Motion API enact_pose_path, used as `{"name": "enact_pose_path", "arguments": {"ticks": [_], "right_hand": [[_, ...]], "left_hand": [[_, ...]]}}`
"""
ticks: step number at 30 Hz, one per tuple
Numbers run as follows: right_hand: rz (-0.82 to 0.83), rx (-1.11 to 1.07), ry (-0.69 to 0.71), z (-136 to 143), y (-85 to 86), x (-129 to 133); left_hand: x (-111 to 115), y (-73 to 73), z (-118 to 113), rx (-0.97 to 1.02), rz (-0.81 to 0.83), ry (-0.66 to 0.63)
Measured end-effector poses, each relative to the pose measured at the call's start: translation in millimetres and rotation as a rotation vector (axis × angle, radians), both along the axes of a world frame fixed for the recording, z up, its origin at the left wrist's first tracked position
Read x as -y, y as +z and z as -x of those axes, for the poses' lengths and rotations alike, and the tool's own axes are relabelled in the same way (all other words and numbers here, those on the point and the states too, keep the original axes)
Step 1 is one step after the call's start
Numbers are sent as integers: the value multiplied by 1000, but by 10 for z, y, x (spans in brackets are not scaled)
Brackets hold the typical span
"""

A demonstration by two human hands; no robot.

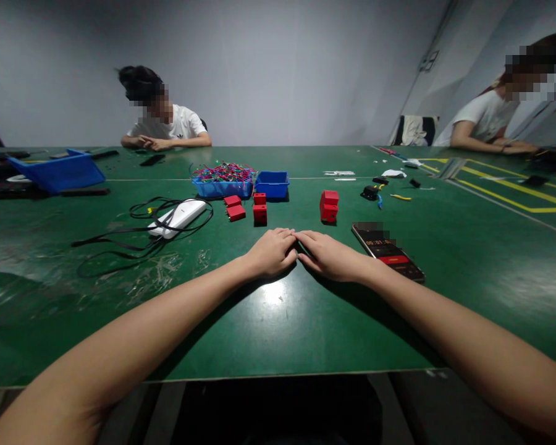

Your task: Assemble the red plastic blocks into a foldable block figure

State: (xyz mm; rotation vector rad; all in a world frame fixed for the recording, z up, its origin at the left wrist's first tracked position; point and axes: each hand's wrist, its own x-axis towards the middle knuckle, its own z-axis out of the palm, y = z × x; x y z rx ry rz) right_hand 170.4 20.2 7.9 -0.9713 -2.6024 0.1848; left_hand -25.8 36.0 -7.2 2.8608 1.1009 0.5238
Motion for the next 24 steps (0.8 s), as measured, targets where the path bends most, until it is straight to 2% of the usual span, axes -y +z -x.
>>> {"name": "enact_pose_path", "arguments": {"ticks": [5, 12, 17, 20, 22, 24], "right_hand": [[79, -6, 66, -60, 27, -27], [85, -29, 66, -65, 35, -29], [56, 26, 54, -71, 35, -34], [53, 72, 38, -66, 59, -25], [57, 80, 35, -57, 77, -15], [60, 86, 35, -50, 86, -7]], "left_hand": [[-1, -4, 4, 12, -7, -11], [17, -2, -3, 21, -1, -12], [48, 41, -7, 74, -117, 206], [-34, 59, 60, 105, -204, 341], [-127, 54, 136, 96, -192, 441], [-221, 40, 217, 72, -136, 487]]}}
